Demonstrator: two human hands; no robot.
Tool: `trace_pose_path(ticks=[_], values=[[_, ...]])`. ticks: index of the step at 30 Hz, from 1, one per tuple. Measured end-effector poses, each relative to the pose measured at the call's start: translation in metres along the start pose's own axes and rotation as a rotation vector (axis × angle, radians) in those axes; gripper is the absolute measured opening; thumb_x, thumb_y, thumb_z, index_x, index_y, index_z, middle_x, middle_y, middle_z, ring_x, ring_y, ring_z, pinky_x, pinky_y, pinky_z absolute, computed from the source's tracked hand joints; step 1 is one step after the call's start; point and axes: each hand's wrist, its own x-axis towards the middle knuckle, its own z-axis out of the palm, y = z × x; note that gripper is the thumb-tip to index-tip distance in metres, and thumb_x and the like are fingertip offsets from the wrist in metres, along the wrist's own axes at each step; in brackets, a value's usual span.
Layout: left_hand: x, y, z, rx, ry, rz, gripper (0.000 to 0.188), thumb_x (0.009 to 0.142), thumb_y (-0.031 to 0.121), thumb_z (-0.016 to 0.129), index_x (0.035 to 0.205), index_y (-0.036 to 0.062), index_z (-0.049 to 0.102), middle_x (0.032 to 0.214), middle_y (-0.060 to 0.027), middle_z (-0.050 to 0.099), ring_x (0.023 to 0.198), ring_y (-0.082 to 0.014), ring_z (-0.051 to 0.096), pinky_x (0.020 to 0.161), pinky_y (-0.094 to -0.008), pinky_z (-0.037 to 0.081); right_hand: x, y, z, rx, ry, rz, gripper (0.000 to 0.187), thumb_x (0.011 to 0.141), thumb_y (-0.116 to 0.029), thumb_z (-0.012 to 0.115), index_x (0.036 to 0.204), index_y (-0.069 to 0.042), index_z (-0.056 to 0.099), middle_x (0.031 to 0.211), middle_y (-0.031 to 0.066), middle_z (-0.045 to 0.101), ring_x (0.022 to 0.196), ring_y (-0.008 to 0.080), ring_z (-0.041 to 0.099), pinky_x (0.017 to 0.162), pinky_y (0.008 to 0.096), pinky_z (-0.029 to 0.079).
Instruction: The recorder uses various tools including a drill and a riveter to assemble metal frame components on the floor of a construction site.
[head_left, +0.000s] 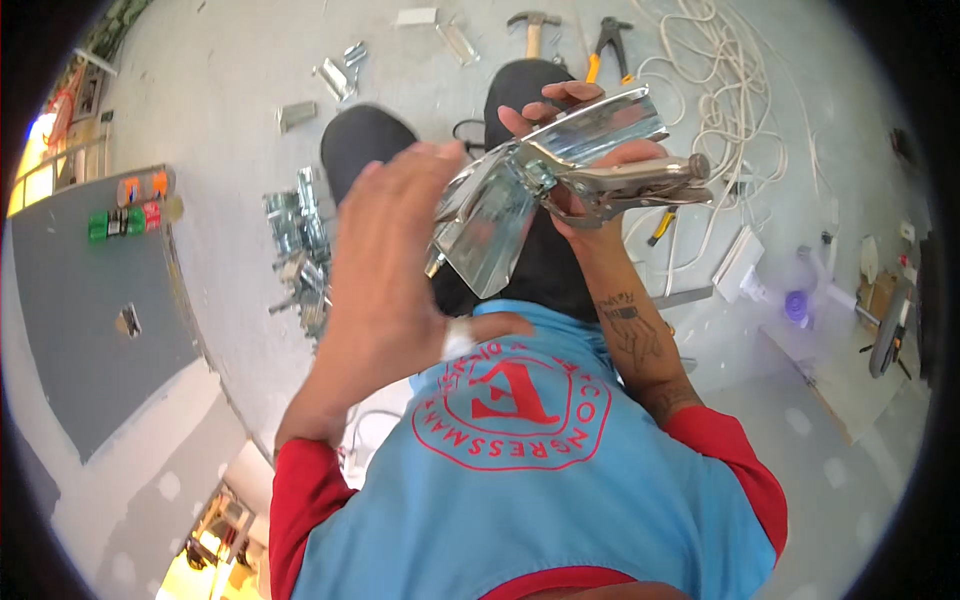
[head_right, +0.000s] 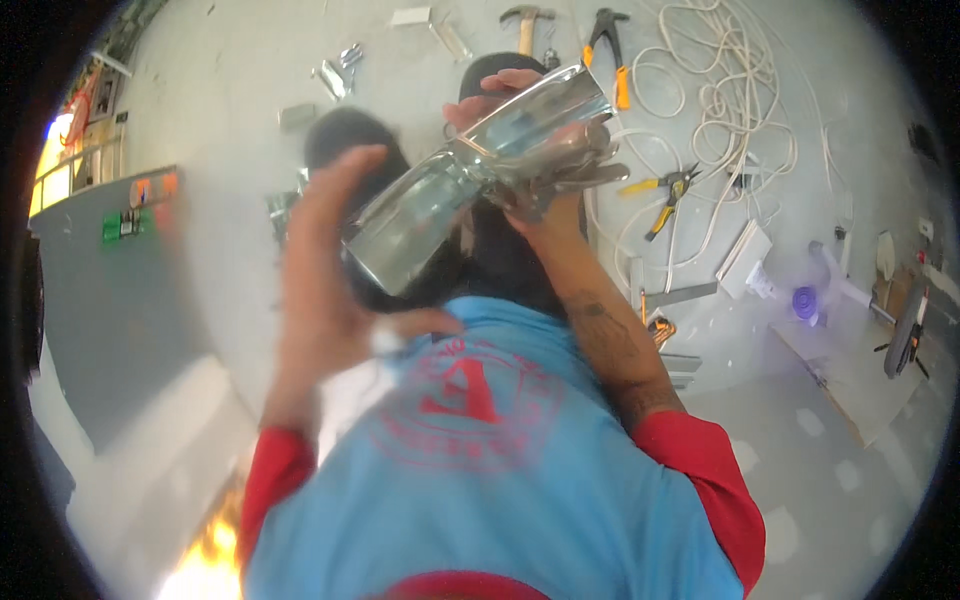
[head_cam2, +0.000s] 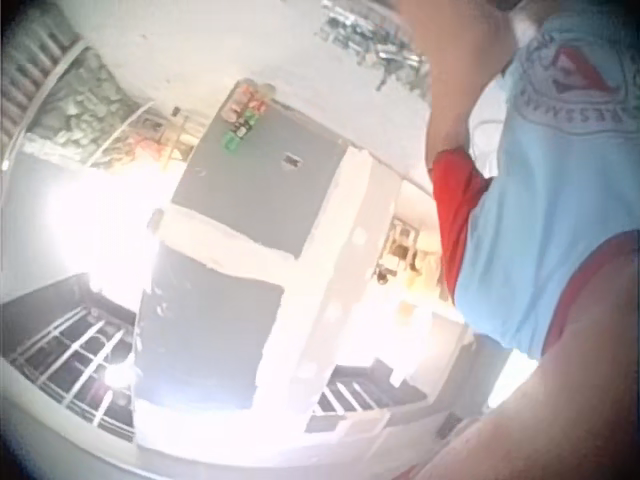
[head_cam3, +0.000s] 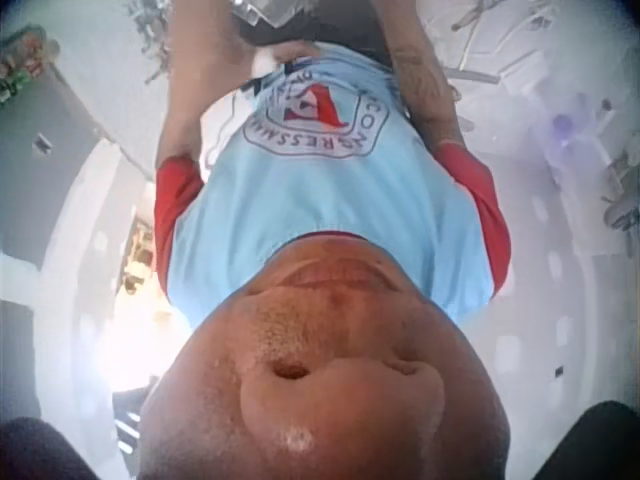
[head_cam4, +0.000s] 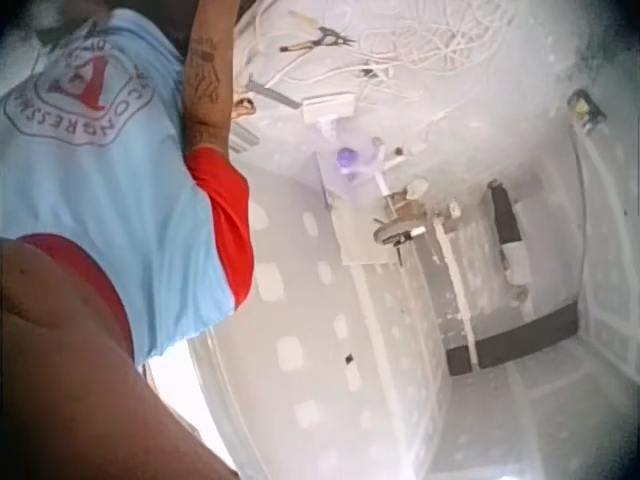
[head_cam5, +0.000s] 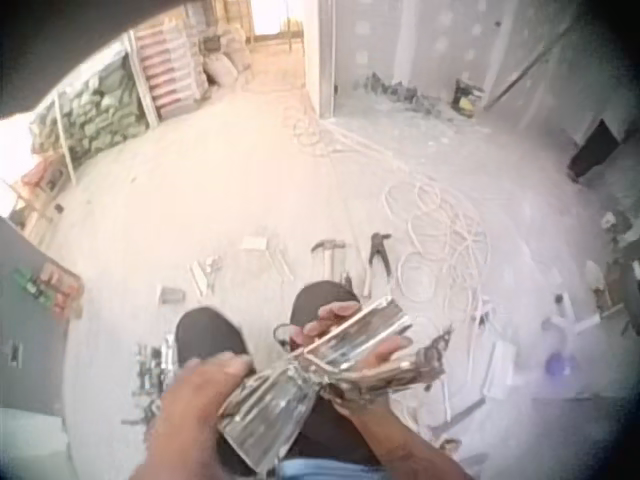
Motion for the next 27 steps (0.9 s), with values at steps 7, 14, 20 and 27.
trace_pose_path(ticks=[7,14,20,27], values=[[-0.021,-0.012,0.036,-0.217,0.213,-0.259,0.067,0.071,0.015,0.088,0.124,0.0039,0.051,0.119,-0.0126,0.065,0.099,-0.0226,0.066,0.087,-0.0319,0.052,-0.032,0.006,-0.014,0.052,0.154,0.403,0.074,0.095,-0.06,0.051,0.14,-0.002,0.041,0.133,0.0151,0.052,0.12,0.0322,0.058,0.109,0.0461,0.042],[-0.004,-0.04,0.037,-0.345,-0.021,-0.289,0.05,0.075,0.009,0.081,0.116,0.0043,0.052,0.094,-0.0165,0.068,0.086,-0.0337,0.069,0.074,-0.036,0.053,-0.067,-0.102,-0.015,-1.124,0.297,0.206,0.046,0.086,-0.009,0.072,0.129,-0.003,0.056,0.123,0.0113,0.062,0.109,0.0231,0.062,0.089,0.0343,0.051],[0.0,-0.037,0.037,-0.35,-0.016,-0.229,0.049,0.076,0.008,0.081,0.116,0.0041,0.052,0.09,-0.0146,0.068,0.08,-0.0289,0.069,0.073,-0.0334,0.053,-0.029,-0.107,-0.012,-1.587,-0.362,-0.262,0.042,0.076,-0.001,0.077,0.116,-0.01,0.067,0.113,0.0099,0.065,0.1,0.0273,0.064,0.083,0.0364,0.053],[-0.015,-0.044,0.043,-0.404,-0.044,-0.289,0.053,0.077,0.006,0.082,0.121,0.0017,0.054,0.117,-0.0136,0.066,0.107,-0.022,0.067,0.092,-0.034,0.054,-0.019,-0.103,-0.024,-1.605,-0.543,-0.435,0.034,0.067,0.001,0.081,0.099,-0.008,0.072,0.105,0.0085,0.066,0.091,0.0263,0.064,0.076,0.035,0.054]])
